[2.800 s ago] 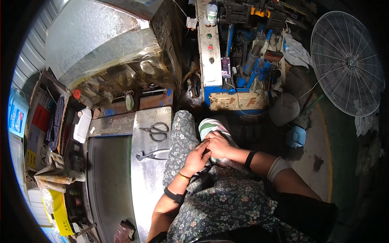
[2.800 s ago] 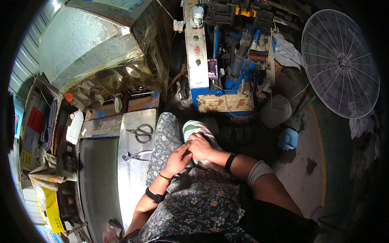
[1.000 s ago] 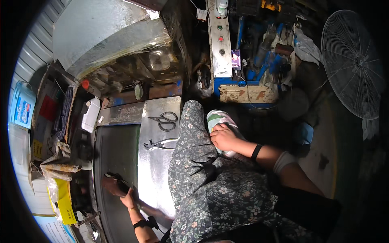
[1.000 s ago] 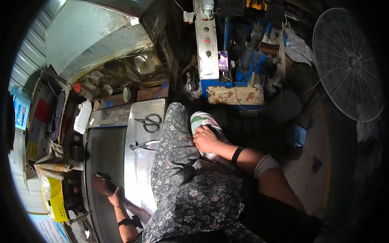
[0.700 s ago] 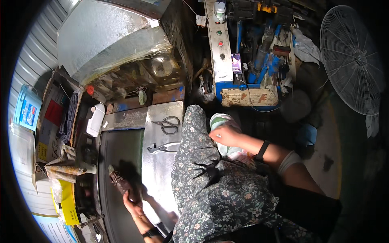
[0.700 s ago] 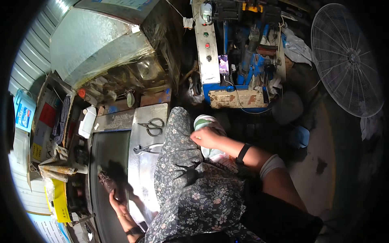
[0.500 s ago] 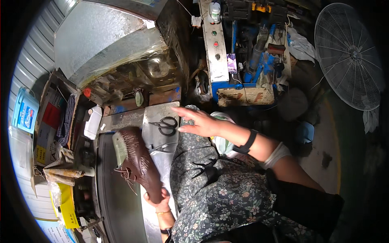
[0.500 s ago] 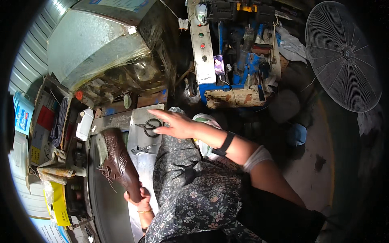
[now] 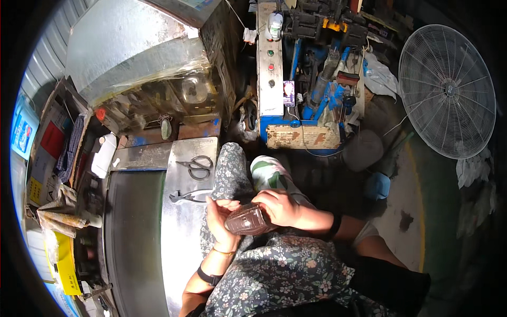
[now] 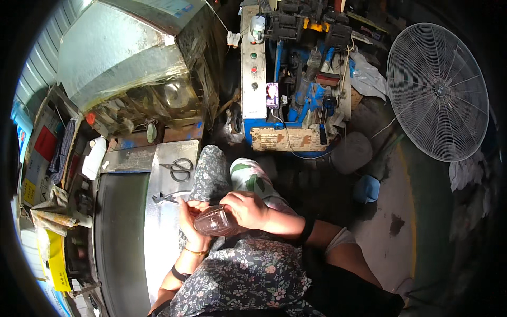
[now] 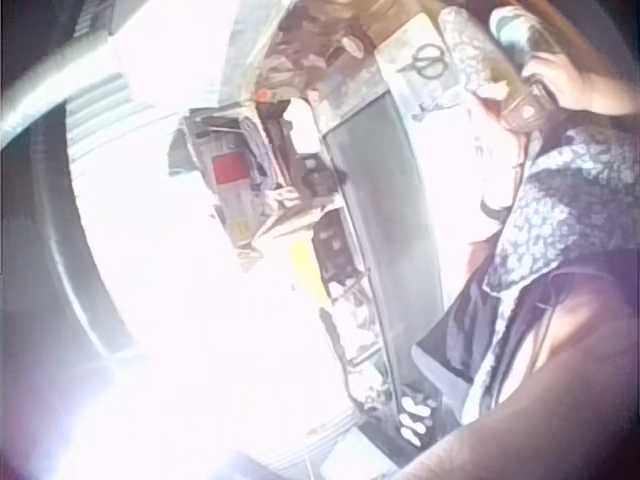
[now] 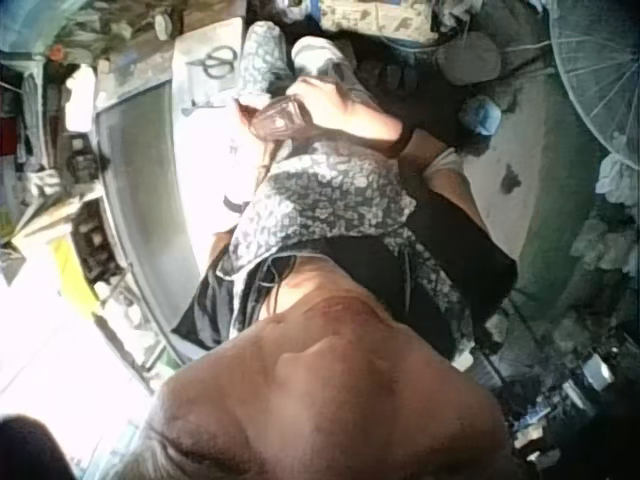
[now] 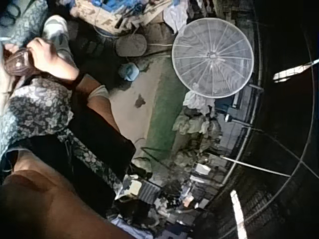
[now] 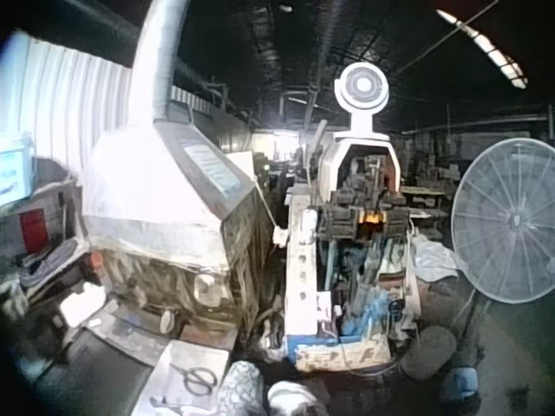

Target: Pulling shoe leather over a last using pliers and then processing it through a lasting machine.

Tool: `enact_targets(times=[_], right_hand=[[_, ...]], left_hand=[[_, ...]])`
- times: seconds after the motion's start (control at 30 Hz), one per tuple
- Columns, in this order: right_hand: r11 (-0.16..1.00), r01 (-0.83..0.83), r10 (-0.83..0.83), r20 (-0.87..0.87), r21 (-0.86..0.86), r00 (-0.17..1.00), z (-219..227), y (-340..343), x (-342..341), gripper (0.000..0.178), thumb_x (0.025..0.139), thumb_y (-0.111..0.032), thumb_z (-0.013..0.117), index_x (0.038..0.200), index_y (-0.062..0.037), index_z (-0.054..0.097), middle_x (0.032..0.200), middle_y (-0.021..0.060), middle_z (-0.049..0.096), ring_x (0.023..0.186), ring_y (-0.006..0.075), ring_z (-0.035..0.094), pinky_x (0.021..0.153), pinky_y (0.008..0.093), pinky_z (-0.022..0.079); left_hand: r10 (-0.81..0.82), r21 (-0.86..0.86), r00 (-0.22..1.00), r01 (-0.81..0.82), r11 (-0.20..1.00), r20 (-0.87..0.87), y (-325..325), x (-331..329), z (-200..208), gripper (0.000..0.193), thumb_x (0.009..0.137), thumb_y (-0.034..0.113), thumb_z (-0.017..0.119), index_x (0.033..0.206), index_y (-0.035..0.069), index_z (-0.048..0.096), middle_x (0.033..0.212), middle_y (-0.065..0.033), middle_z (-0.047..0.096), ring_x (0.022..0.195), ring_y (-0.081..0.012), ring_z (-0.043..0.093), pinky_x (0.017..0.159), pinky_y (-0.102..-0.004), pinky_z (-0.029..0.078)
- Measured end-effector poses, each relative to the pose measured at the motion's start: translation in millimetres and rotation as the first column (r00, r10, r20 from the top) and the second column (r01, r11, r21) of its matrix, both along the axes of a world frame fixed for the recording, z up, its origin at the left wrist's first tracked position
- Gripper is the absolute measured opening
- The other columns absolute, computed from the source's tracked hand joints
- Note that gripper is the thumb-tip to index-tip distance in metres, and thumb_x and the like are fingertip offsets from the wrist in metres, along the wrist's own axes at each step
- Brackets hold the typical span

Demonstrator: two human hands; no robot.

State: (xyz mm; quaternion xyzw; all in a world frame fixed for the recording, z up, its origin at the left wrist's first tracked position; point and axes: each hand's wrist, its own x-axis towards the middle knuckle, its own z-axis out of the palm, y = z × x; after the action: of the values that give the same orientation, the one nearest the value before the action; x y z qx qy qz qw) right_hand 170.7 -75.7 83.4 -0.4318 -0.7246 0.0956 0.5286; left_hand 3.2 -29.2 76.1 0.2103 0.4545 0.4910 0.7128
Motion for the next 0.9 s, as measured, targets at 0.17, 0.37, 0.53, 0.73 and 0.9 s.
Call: enact_targets(times=[0.17, 0.37, 0.53, 0.73, 0.9], right_hand=[[0.983, 0.181, -0.18, 0.122, -0.002, 0.976, 19, 14, -7, 0.012, 0.087, -0.009, 0.065, 0.093, -0.0031, 0.057, 0.081, 0.0139, 0.058, 0.072, 0.0339, 0.061, 0.061, 0.0433, 0.05], [0.998, -0.055, 0.064, 0.346, -0.037, 0.936, 18, 23, -3, 0.051, 0.086, -0.021, 0.069, 0.133, -0.0112, 0.053, 0.117, 0.0112, 0.059, 0.094, 0.031, 0.063, 0.084, 0.0403, 0.055], [0.985, -0.171, 0.167, 0.182, 0.009, 0.969, 1, 44, 17, 0.06, 0.074, -0.037, 0.076, 0.125, -0.0091, 0.061, 0.128, 0.0101, 0.058, 0.1, 0.028, 0.063, 0.087, 0.0385, 0.054], [0.972, -0.229, 0.2, 0.334, 0.05, 0.921, 13, 51, 31, 0.053, 0.073, -0.04, 0.076, 0.111, -0.0044, 0.067, 0.109, 0.01, 0.067, 0.09, 0.0266, 0.065, 0.08, 0.0357, 0.054], [0.941, -0.326, 0.339, 0.321, -0.094, 0.884, 35, 52, 37, 0.046, 0.073, -0.039, 0.077, 0.101, -0.0041, 0.068, 0.096, 0.0105, 0.069, 0.085, 0.0274, 0.066, 0.076, 0.0364, 0.053]], left_hand=[[-0.038, 0.308, 0.978, -0.028, 0.951, 0.207, 59, -4, 18, 0.059, 0.101, 0.054, 0.042, 0.078, 0.004, 0.061, 0.074, -0.0136, 0.067, 0.071, -0.0216, 0.063, 0.073, -0.033, 0.05], [-0.195, 0.061, 0.981, 0.195, 0.979, -0.003, 68, -1, -24, 0.052, 0.099, 0.051, 0.05, 0.085, 0.002, 0.061, 0.08, -0.0116, 0.066, 0.075, -0.0197, 0.065, 0.067, -0.0314, 0.053], [-0.356, 0.134, 0.878, 0.33, 0.934, 0.321, 54, 11, -31, 0.05, 0.101, 0.047, 0.05, 0.108, -0.001, 0.062, 0.102, -0.0118, 0.066, 0.092, -0.019, 0.065, 0.081, -0.0324, 0.055], [-0.354, 0.162, 0.935, 0.351, 0.922, -0.01, 42, 17, -6, 0.039, 0.102, 0.036, 0.047, 0.106, 0.001, 0.061, 0.094, -0.0124, 0.066, 0.083, -0.0201, 0.066, 0.072, -0.0314, 0.055], [-0.381, 0.063, 0.924, 0.382, 0.922, -0.037, 49, 26, -13, 0.028, 0.099, 0.026, 0.049, 0.098, 0.001, 0.062, 0.086, -0.0107, 0.066, 0.074, -0.0196, 0.064, 0.065, -0.032, 0.054]])
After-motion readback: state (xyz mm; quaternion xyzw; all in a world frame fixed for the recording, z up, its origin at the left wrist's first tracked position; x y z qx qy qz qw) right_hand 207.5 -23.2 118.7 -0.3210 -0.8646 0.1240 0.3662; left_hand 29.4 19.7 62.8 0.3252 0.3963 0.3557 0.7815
